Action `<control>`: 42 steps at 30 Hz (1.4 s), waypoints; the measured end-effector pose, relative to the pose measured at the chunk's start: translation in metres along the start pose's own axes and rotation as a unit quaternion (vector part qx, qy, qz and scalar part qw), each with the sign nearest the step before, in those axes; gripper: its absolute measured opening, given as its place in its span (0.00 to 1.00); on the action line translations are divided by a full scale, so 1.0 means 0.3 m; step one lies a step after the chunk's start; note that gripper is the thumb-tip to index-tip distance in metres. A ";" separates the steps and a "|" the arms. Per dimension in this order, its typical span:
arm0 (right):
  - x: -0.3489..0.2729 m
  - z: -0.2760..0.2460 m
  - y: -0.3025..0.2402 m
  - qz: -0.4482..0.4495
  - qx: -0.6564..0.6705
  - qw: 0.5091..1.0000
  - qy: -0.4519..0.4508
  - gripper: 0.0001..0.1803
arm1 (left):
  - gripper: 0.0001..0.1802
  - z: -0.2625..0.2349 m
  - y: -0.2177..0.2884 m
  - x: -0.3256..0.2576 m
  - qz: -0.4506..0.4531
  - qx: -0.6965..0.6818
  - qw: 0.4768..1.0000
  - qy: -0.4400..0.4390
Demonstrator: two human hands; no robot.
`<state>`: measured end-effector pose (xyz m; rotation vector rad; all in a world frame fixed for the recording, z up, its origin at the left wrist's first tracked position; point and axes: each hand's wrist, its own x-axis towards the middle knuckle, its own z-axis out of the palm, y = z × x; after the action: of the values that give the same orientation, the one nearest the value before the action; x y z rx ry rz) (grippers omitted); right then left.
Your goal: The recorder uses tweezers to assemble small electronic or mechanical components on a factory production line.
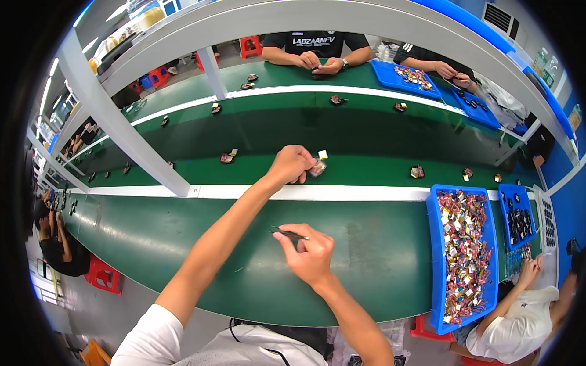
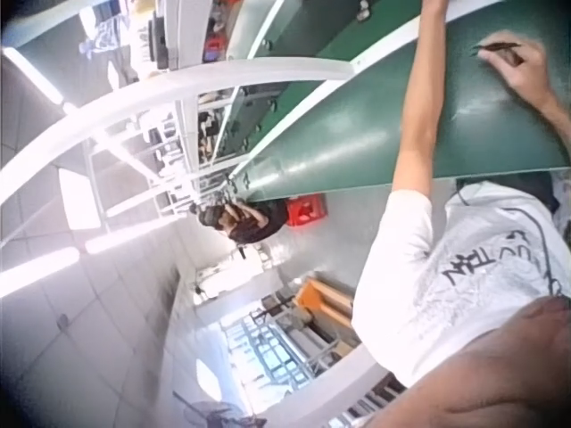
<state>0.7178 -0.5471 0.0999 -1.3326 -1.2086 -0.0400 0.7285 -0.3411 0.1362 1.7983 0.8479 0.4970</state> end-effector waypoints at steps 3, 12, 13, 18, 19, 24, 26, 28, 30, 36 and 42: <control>-0.004 0.001 0.002 0.060 0.035 0.998 -0.010 0.06 | 0.07 -0.108 -0.062 -0.161 0.031 -0.053 0.998 0.007; 0.018 -0.010 0.011 0.260 0.247 0.933 -0.041 0.06 | 0.10 -0.188 -0.225 -0.552 -0.006 -0.126 0.991 0.043; 0.010 0.000 0.015 0.226 0.231 0.945 -0.043 0.06 | 0.10 -0.188 -0.233 -0.563 -0.004 -0.140 0.989 0.045; 0.002 0.017 0.014 0.211 0.173 0.961 -0.055 0.05 | 0.10 -0.181 -0.219 -0.582 0.004 -0.096 0.995 0.039; 0.001 0.017 0.015 0.211 0.165 0.962 -0.056 0.05 | 0.09 -0.173 -0.222 -0.584 0.009 -0.106 0.994 0.037; -0.007 0.013 0.019 0.217 0.158 0.961 -0.072 0.06 | 0.09 -0.130 -0.253 -0.585 0.089 -0.109 0.988 0.068; -0.010 0.008 0.022 0.215 0.140 0.964 -0.075 0.06 | 0.09 -0.127 -0.253 -0.585 0.094 -0.110 0.987 0.070; -0.007 0.011 0.021 0.221 0.140 0.962 -0.075 0.06 | 0.09 -0.129 -0.254 -0.584 0.096 -0.097 0.988 0.077; -0.005 0.010 0.019 0.227 0.141 0.961 -0.074 0.06 | 0.09 -0.125 -0.262 -0.582 0.099 -0.097 0.987 0.079; -0.004 0.005 0.017 0.249 0.152 0.953 -0.085 0.06 | 0.08 -0.116 -0.257 -0.582 0.103 -0.098 0.987 0.078; 0.016 -0.004 -0.009 0.338 0.213 0.912 -0.086 0.06 | 0.08 -0.116 -0.249 -0.586 0.119 -0.098 0.985 0.080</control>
<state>0.7191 -0.5459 0.1053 -1.3075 -0.7746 0.8098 0.5646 -0.4345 0.0899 1.6997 0.6685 0.8607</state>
